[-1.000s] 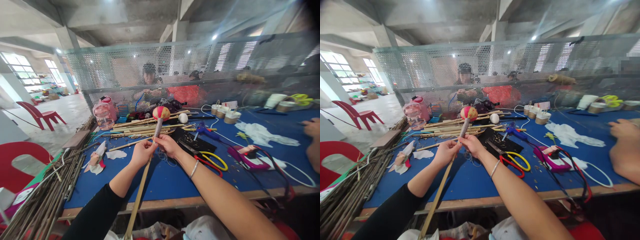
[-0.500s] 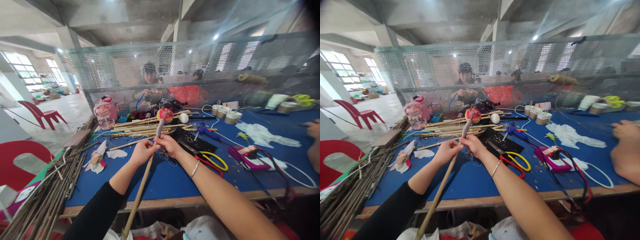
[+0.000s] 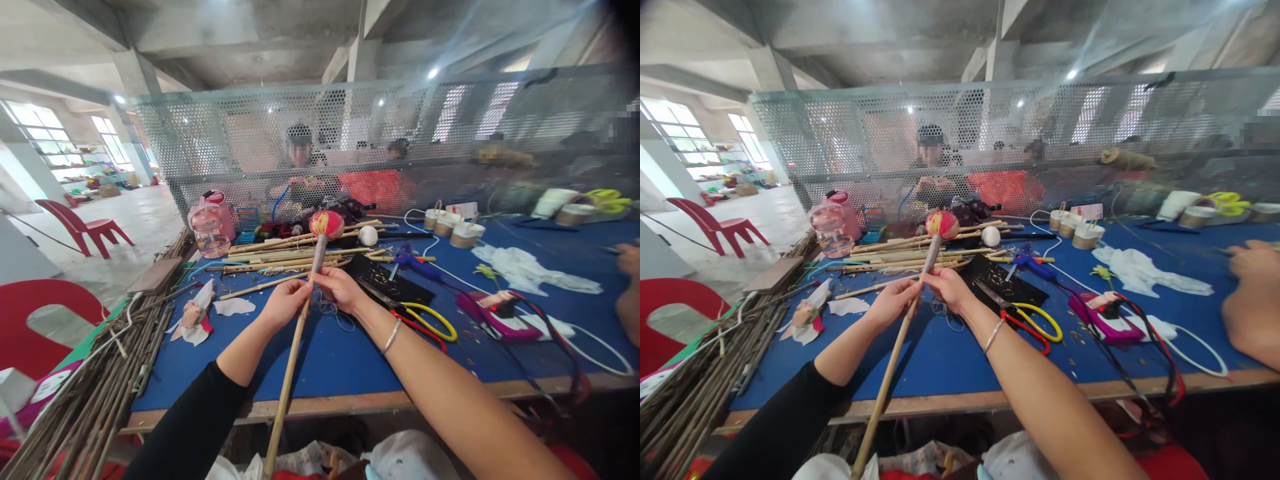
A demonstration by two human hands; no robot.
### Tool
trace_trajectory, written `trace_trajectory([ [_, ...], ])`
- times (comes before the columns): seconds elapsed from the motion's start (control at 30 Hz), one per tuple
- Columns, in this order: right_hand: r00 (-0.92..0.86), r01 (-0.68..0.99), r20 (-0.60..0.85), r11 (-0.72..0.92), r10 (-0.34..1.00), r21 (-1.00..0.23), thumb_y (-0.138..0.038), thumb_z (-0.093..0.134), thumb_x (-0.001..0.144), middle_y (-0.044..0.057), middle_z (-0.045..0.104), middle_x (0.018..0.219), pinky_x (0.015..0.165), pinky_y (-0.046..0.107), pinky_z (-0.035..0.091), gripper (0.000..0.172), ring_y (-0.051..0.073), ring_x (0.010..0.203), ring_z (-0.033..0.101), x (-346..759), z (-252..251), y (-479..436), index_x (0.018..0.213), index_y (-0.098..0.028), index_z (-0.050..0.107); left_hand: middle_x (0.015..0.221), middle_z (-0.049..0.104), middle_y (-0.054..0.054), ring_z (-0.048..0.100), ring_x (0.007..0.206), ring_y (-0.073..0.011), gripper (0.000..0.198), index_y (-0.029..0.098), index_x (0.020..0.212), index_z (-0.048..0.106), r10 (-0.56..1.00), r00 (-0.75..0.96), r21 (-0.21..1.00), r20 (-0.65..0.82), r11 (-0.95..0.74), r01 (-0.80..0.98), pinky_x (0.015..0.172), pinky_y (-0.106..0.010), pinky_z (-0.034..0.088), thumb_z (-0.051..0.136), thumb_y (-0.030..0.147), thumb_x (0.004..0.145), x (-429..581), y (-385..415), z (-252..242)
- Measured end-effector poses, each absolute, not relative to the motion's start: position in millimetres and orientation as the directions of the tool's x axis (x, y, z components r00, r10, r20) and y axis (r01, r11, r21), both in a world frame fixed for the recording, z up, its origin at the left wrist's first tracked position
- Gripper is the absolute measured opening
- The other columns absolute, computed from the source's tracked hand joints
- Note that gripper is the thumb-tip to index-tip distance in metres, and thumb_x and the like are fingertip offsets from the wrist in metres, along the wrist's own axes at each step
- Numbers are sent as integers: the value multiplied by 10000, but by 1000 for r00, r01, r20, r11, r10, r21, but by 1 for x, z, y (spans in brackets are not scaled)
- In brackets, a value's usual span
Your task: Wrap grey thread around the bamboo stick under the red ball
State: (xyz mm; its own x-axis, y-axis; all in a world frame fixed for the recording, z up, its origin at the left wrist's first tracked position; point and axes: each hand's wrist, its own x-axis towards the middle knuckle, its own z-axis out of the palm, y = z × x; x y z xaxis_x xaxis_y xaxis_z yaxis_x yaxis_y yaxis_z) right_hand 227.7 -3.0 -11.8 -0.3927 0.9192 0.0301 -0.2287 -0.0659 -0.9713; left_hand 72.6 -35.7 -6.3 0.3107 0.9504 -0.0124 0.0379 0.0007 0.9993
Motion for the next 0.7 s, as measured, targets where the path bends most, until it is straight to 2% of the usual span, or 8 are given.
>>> trace_trajectory([
  [0.13,-363,-210,30,-50,931,-976,-380,730,637,-95,343,416,343,210,74,307,20,329,203,226,-15,-2,693,-138,550,435,466,59,383,358,-47,412,142,687,536,960,273,978,61,-112,174,374,-173,270,685,522,628,70,-35,-5],
  [0.27,-403,-266,17,-99,915,-959,-396,723,645,-114,289,403,347,199,54,325,18,329,155,228,-12,-4,771,-135,574,527,549,19,475,421,-65,409,131,700,563,935,356,996,-3,-28,80,424,-182,351,671,522,644,69,-37,1],
  [0.37,-477,-304,13,-151,879,-941,-407,713,649,-98,370,424,353,189,52,360,16,325,160,229,-8,-6,848,-135,585,693,631,-33,569,517,-93,399,132,763,569,879,468,990,-92,130,-48,508,-212,436,684,496,645,70,-39,4],
  [0.43,-477,-290,18,-138,879,-947,-414,714,645,-59,468,474,350,190,81,349,18,325,222,229,-8,-7,804,-134,579,723,642,-47,587,532,-103,395,136,802,566,857,496,980,-139,190,-54,508,-216,437,671,491,663,72,-40,2],
  [0.5,-439,-260,28,-97,898,-961,-416,725,632,-30,520,514,350,194,123,344,29,345,301,227,-10,-6,740,-129,568,664,625,-29,561,489,-94,391,139,803,558,890,437,990,-131,143,6,461,-197,396,642,503,688,73,-39,-1],
  [0.57,-393,-226,30,-64,919,-972,-417,739,617,-26,521,517,356,198,146,352,36,366,331,226,-14,-5,703,-125,561,545,558,21,481,413,-67,387,143,767,544,937,347,996,-48,20,85,410,-175,324,652,504,678,74,-38,-5],
  [0.63,-367,-191,26,-48,930,-980,-425,740,617,-44,482,484,356,199,135,357,32,364,300,224,-17,-3,684,-127,554,461,480,62,397,372,-46,384,146,723,528,952,306,988,27,-71,134,390,-168,271,695,482,640,73,-36,-7],
  [0.7,-361,-178,27,-40,932,-983,-432,731,629,-66,430,452,352,202,108,354,28,353,250,224,-19,-2,690,-133,551,454,472,66,376,375,-41,386,145,705,527,946,322,989,24,-70,132,391,-167,261,722,464,613,71,-35,-7],
])
